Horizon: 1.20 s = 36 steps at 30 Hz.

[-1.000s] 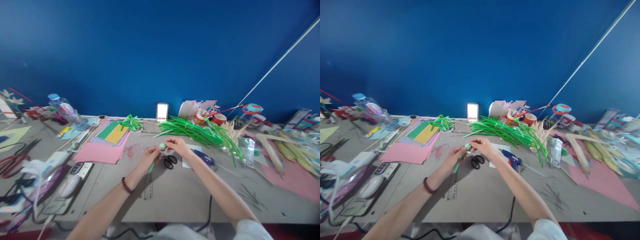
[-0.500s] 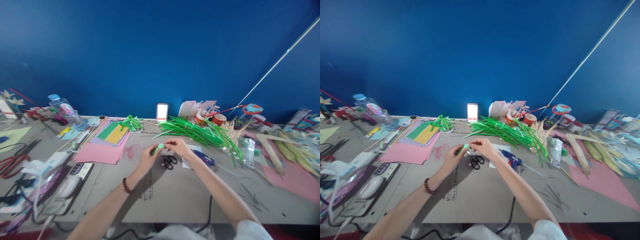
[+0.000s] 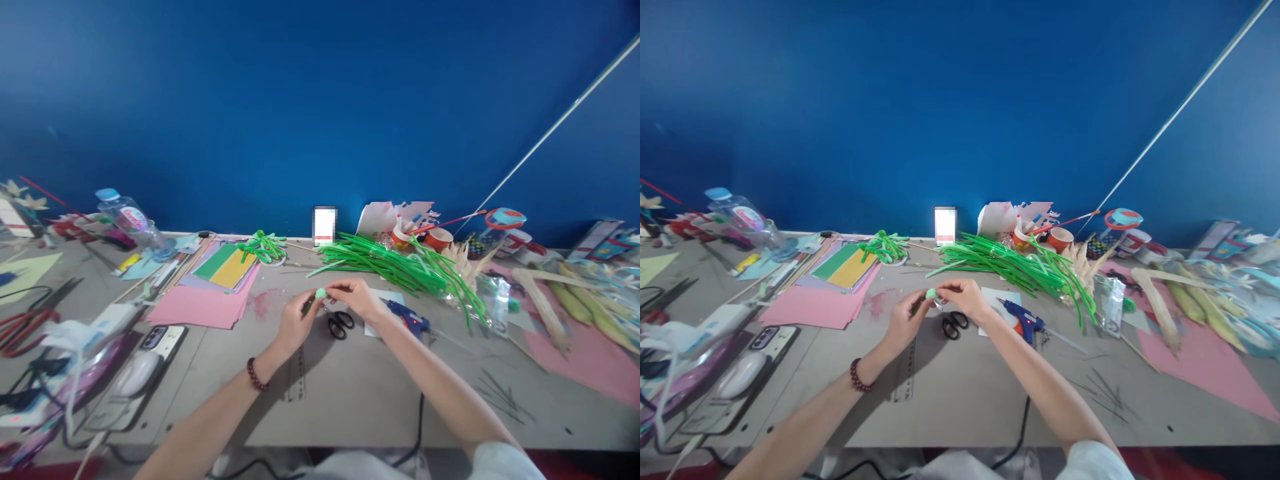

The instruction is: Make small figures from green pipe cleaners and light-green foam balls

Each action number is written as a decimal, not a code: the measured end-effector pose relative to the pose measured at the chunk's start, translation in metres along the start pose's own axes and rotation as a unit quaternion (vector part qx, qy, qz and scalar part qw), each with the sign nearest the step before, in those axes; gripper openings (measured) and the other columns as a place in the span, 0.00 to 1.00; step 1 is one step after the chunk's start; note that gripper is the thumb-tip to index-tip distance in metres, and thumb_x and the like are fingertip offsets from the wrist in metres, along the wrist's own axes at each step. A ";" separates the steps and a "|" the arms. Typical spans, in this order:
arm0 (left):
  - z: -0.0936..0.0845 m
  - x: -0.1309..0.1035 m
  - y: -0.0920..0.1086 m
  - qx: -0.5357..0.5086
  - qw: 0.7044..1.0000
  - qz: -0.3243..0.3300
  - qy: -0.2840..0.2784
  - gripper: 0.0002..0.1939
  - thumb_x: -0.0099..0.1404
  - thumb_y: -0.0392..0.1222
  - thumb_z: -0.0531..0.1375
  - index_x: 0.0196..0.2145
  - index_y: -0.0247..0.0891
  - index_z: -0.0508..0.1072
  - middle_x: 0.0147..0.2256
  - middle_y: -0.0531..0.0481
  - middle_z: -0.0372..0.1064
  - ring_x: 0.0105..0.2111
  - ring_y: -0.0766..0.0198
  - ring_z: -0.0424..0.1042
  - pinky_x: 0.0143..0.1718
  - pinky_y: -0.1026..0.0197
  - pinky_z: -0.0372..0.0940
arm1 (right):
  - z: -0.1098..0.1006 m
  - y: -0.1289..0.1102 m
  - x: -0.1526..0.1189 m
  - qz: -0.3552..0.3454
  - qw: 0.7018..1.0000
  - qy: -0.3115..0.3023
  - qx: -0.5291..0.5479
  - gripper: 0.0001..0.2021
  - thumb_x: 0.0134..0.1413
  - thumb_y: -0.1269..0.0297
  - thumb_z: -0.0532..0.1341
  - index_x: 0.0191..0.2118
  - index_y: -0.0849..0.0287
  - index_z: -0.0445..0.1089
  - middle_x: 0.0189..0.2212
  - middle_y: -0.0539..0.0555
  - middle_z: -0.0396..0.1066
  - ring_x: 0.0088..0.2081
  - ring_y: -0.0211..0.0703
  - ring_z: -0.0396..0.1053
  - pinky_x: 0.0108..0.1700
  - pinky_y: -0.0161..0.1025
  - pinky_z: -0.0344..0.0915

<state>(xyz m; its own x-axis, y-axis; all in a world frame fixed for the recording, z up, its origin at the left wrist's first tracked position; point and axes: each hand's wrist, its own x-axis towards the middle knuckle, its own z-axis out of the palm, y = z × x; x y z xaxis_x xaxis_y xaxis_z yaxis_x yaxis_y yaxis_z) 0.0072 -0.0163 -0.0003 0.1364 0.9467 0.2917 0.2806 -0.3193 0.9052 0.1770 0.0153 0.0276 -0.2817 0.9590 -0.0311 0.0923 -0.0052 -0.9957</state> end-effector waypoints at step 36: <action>-0.002 0.013 -0.002 -0.430 0.846 -0.297 -0.105 0.17 0.53 0.53 0.62 0.32 0.36 0.76 0.36 0.41 0.76 0.30 0.57 0.74 0.28 0.60 0.66 | -0.001 -0.004 -0.004 -0.174 0.960 -0.002 -0.219 0.12 0.52 0.60 0.62 0.42 0.56 0.75 0.41 0.55 0.75 0.41 0.45 0.71 0.42 0.39 0.66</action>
<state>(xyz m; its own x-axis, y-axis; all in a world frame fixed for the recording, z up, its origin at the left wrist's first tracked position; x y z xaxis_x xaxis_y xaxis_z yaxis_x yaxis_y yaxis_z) 0.0060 -0.0028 0.0020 0.4055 0.8723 -0.2734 -0.4235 0.4443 0.7894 0.1785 0.0120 0.0318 -0.3720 0.8797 0.2961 0.3843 0.4363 -0.8136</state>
